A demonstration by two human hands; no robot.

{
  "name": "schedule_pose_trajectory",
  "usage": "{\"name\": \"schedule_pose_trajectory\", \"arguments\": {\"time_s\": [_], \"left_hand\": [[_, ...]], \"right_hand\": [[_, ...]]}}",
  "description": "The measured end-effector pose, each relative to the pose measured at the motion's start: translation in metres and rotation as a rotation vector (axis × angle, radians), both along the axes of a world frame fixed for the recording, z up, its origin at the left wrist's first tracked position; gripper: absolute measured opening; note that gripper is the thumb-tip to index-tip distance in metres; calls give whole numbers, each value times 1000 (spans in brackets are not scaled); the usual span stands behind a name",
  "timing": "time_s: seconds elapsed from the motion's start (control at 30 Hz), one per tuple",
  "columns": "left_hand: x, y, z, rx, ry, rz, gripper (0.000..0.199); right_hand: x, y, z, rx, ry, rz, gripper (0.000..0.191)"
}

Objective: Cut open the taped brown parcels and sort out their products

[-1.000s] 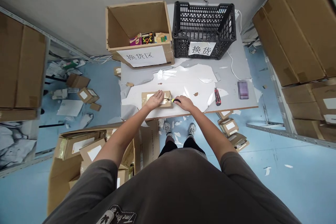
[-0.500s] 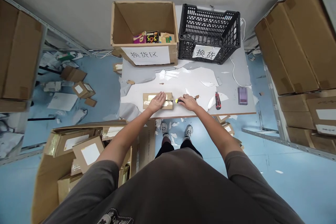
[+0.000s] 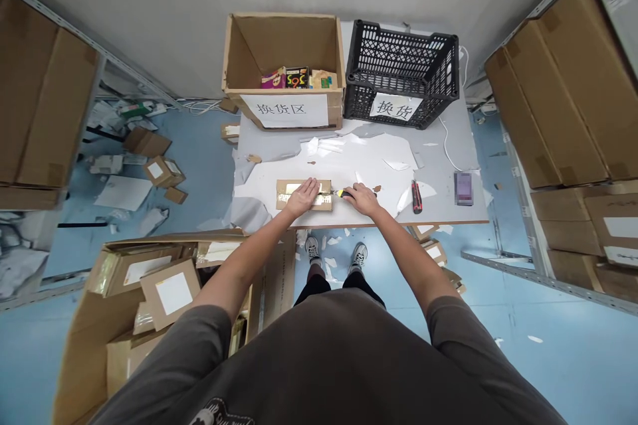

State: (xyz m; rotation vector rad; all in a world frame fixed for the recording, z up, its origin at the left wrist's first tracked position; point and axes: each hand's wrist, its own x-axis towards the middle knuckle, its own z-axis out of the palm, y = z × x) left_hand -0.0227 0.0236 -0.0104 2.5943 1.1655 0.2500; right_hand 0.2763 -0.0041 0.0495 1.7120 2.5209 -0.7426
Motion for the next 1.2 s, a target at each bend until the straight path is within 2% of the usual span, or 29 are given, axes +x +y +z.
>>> {"name": "schedule_pose_trajectory", "arguments": {"time_s": [0.17,0.23,0.27,0.33,0.4,0.47,0.57,0.63,0.7,0.87,0.97,1.03,1.13,1.2], "left_hand": [[1,-1,12,-11,-6,5,56],[2,-1,19,-22,-7,23,52],[3,0,24,-33,-1,35,50],[4,2,36,-61,21,55,46],[2,8,50,-91,43,65,48],[-5,16,63,-113,66,77,53],[-26,28,78,-187,123,124,61],[-43,31,84,-249,154,170,63],[-58,30,87,-285,162,230,65],[-79,11,92,-327,137,434,72],[-73,-8,90,-394,115,552,79],[-65,-25,87,-449,77,590,77],[-57,-50,82,-460,30,611,64],[-60,-59,81,-379,65,601,57]], "right_hand": [[-4,13,4,-11,42,6,38],[1,9,6,-44,97,-47,34],[4,4,7,-71,140,-109,32],[3,-12,6,-148,260,-318,30],[-10,-30,1,-252,419,-634,36],[-38,-46,-7,-371,623,-904,50],[-88,-53,-18,-474,868,-1077,65],[-113,-45,-22,-450,941,-1147,68],[-126,-29,-24,-417,974,-1206,64],[-138,32,-23,-456,957,-1219,50],[-151,70,-25,-452,892,-1155,48],[-162,90,-27,-393,849,-1105,49],[-167,103,-27,-319,813,-1006,53],[-160,97,-24,-316,816,-928,57]]}}
